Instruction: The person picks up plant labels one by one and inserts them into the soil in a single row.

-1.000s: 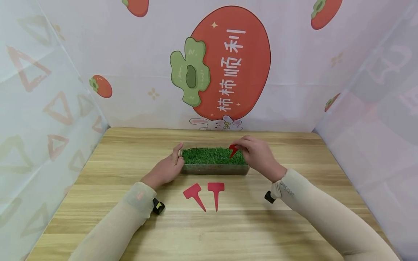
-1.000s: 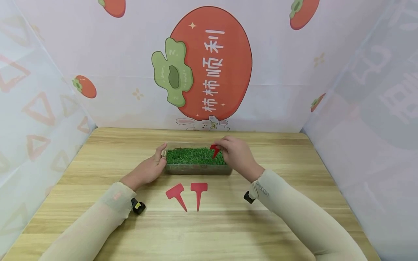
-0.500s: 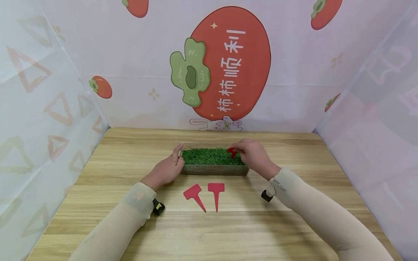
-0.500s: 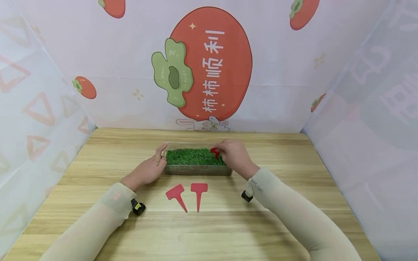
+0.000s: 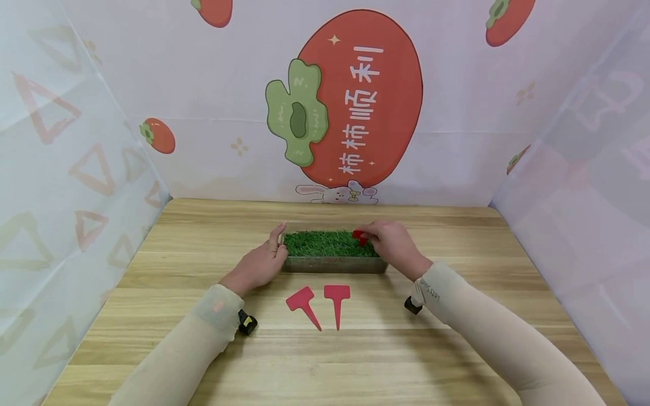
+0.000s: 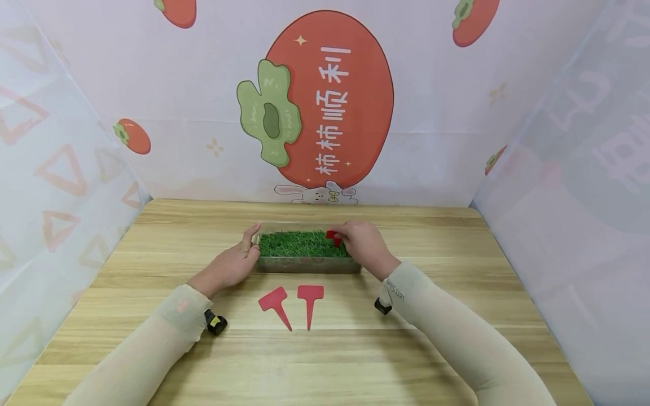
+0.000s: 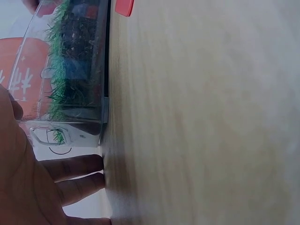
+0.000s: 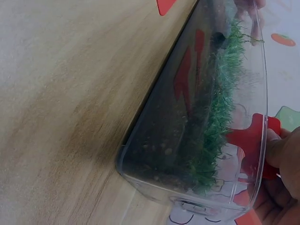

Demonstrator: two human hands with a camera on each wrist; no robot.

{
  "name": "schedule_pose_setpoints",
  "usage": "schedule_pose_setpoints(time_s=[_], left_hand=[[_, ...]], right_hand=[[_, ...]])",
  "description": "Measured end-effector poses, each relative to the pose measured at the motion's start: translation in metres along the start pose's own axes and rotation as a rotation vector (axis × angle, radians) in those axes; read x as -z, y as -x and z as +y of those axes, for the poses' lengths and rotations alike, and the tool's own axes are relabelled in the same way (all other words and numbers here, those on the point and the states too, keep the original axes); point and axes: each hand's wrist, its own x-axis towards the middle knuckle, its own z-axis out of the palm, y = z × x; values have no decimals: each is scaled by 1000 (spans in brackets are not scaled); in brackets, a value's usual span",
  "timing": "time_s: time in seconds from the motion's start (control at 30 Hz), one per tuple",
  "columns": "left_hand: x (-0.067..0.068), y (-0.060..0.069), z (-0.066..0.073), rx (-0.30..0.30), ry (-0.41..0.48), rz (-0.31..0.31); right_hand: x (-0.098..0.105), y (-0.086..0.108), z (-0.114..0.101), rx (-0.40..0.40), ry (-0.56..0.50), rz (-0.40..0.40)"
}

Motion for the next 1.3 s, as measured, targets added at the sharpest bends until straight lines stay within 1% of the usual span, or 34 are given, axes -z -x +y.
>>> schedule_pose_setpoints(time_s=[0.17,0.27,0.43,0.6,0.67,0.73,0.8,0.87,0.93,0.97,1.0,1.07,1.13,1.2,1.3], left_hand=[[0,0,0,-5,-11,5],[0,0,0,0,-3,-1],[-2,-2,1,-5,9,-4],[-3,0,-1,17,-1,-1],[-4,1,-2,19,-4,-5],[-4,1,-3,17,1,-2],[-4,-1,-4,8,7,5],[-4,-2,-3,4,10,6],[-3,-2,-4,-2,5,8],[-3,-2,-4,-1,3,7],[-2,-2,-4,1,1,7],[-2,-1,-4,1,-6,7],[-1,-1,-3,-3,-3,6],[-1,-1,-3,-6,-3,6],[-2,-1,-3,-11,-2,5]], right_hand=[[-1,1,1,23,-5,0],[-1,1,1,50,1,2],[-1,2,1,68,25,2],[-3,5,0,90,33,13],[-3,8,-1,105,32,43],[-3,11,-4,137,23,102],[-2,15,-9,194,13,171],[-4,21,-16,261,13,219],[-7,28,-27,326,12,219],[-9,32,-33,354,17,200],[-11,37,-39,373,29,162],[-17,45,-50,382,47,57],[-22,53,-59,357,62,-66],[-28,59,-63,311,82,-185],[-36,65,-64,251,92,-300]])
